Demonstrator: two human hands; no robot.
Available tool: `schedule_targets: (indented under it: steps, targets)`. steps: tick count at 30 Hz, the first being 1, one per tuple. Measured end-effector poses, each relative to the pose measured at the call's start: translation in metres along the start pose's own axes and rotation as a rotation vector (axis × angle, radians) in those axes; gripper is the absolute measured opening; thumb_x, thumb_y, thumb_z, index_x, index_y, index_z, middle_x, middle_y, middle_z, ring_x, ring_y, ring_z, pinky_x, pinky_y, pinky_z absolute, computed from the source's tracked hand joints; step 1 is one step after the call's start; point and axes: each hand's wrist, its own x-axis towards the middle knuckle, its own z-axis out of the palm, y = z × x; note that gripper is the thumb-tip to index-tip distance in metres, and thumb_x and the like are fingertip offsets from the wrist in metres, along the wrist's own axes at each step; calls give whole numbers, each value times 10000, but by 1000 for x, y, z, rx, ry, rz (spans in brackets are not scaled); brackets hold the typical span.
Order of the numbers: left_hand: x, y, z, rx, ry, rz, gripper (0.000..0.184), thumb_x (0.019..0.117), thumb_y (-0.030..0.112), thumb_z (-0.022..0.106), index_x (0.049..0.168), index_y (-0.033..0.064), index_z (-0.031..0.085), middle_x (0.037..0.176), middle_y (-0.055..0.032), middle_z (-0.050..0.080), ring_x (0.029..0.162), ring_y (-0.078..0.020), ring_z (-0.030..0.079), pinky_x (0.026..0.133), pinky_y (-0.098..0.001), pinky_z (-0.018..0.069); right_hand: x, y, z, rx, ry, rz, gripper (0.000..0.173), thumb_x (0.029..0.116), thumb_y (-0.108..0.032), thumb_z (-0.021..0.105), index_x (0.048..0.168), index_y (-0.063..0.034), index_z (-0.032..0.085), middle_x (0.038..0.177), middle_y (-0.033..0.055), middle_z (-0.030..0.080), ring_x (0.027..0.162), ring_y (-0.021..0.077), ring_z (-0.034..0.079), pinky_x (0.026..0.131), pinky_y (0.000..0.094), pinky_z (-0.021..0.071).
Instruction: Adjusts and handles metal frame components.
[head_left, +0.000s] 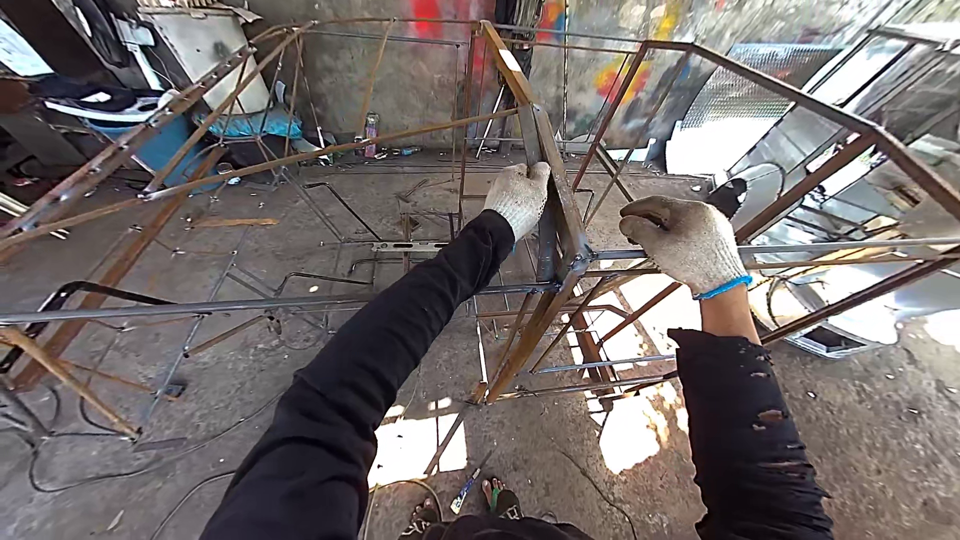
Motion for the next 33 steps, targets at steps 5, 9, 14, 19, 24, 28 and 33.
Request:
schedule_targets:
  steps: [5,9,14,19,24,28,33]
  targets:
    - [-4,1,5,-117,90,25,366,1058,406,522,1057,77,683,911,-99,679,876,-233,669,802,-496,538,-15,6,2,36,48,8,298,990,-512,567,1103,-306,751,774,9,683,591,220,612,512,552,464]
    - [-7,1,8,-123,97,43,355,1071,381,501,1029,70,666,860,-93,647,812,-225,646,759,-475,529,-15,5,2,41,47,26,313,988,-520,562,1138,-315,745,781,5,680,594,211,604,517,545,459]
    - [-6,-2,9,-116,97,63,359,1086,355,467,1026,70,676,857,-93,649,804,-219,649,738,-460,530,-10,2,0,20,41,-2,313,996,-504,553,1136,-300,746,799,3,692,627,215,626,542,558,471]
    - [-1,-3,9,-75,93,78,333,1063,350,496,978,72,659,840,-91,643,805,-226,650,742,-477,530,-12,4,0,23,38,-1,310,995,-504,558,1132,-299,747,797,6,689,619,218,620,535,554,470]
    - [-4,4,6,110,67,11,429,1086,448,400,1073,94,644,948,-118,685,933,-282,692,796,-550,553,-4,1,-2,-14,-19,29,306,986,-507,567,1131,-309,751,815,2,708,657,228,651,564,587,484]
    - [-11,15,0,284,33,-22,475,1099,456,324,1109,102,639,1049,-132,706,1038,-299,697,840,-556,554,0,-3,-2,-18,-24,31,296,977,-486,569,1109,-306,763,854,-6,729,728,223,683,608,609,495]
    - [-4,6,3,111,43,23,427,1092,398,393,995,65,643,922,-140,662,915,-298,673,780,-543,536,-2,-4,-2,-14,-48,45,288,990,-481,581,1114,-292,759,818,12,716,679,234,665,590,598,498]
